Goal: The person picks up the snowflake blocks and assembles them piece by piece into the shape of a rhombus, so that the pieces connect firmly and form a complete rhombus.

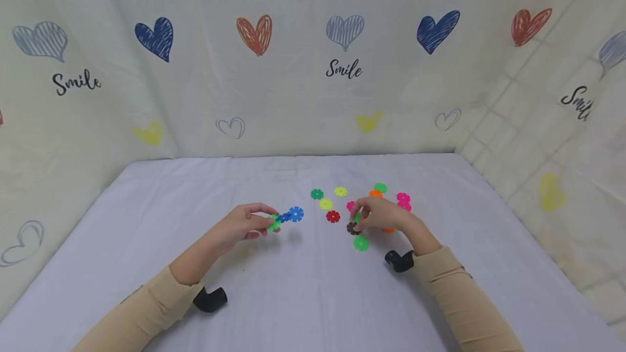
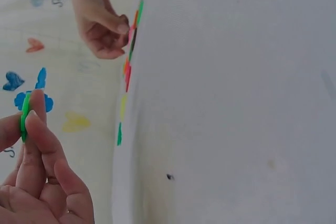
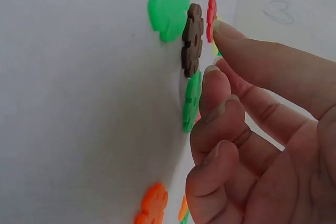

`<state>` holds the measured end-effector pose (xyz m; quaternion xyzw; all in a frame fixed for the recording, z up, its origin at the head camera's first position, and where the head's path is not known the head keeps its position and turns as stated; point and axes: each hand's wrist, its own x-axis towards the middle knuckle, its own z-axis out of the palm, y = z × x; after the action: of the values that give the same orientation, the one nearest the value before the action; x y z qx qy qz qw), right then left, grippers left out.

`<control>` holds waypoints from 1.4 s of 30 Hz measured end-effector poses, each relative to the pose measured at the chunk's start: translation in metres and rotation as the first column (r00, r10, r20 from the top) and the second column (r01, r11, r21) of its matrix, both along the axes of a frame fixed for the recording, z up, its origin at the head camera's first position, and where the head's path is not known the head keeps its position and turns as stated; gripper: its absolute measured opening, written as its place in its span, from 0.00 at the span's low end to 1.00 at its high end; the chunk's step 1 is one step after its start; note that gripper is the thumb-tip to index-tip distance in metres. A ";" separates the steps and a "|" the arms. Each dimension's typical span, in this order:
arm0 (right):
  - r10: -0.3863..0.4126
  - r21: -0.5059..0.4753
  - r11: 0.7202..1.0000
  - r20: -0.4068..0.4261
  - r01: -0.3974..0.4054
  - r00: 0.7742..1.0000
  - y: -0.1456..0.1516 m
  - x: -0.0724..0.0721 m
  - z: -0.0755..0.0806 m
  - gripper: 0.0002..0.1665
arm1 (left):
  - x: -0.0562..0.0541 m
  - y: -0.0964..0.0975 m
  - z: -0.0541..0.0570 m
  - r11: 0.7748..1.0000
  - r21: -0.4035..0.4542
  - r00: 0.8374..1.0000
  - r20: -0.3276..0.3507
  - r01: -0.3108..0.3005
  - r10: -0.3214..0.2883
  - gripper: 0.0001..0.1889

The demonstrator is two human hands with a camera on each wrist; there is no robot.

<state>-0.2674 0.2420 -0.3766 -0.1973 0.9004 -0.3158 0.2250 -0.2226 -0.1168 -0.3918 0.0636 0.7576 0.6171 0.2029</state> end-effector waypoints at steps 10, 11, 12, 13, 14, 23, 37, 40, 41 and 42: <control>0.004 0.023 1.000 0.023 -0.004 1.000 -0.001 -0.004 -0.005 0.14 | 0.001 0.001 0.001 1.000 0.016 1.000 0.009 0.006 -0.006 0.14; 0.003 0.029 1.000 0.022 -0.004 1.000 -0.002 -0.004 -0.006 0.13 | 0.001 0.001 0.000 1.000 0.015 1.000 0.010 0.007 -0.007 0.14; 0.002 0.035 0.999 0.020 -0.002 1.000 -0.002 -0.004 -0.006 0.13 | 0.001 0.001 0.000 1.000 0.015 1.000 0.012 0.007 -0.007 0.14; 0.005 0.039 0.999 0.015 -0.006 1.000 -0.003 -0.004 -0.006 0.12 | 0.002 0.001 0.000 1.000 0.014 1.000 0.012 0.008 -0.008 0.14; 0.006 0.043 0.999 0.009 -0.006 1.000 -0.003 -0.004 -0.007 0.12 | 0.002 0.001 0.000 1.000 0.013 1.000 0.012 0.011 -0.011 0.14; -0.020 0.048 0.999 -0.029 0.021 0.999 -0.004 0.000 -0.005 0.12 | 0.001 0.001 -0.001 1.000 0.007 1.000 0.027 0.009 -0.009 0.15; -0.107 -0.119 0.987 0.001 0.106 0.994 0.003 0.006 -0.004 0.13 | 0.001 0.000 0.001 1.000 0.024 1.000 0.016 0.006 -0.006 0.13; -0.148 -0.199 0.969 0.018 0.149 0.989 0.005 0.006 -0.005 0.15 | 0.001 0.001 0.002 1.000 0.023 1.000 0.017 0.000 -0.001 0.14; -0.161 -0.220 0.962 0.024 0.162 0.987 0.006 0.005 -0.006 0.16 | 0.001 0.001 0.002 1.000 0.020 1.000 0.018 -0.002 0.001 0.14; -0.178 -0.243 0.953 0.033 0.181 0.983 0.006 0.005 -0.007 0.17 | 0.001 0.001 0.002 1.000 0.019 1.000 0.019 -0.002 0.002 0.14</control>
<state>-0.2625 0.2478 -0.3831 -0.1391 0.8675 -0.4448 0.1740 -0.2214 -0.1163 -0.3897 0.0589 0.7498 0.6251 0.2088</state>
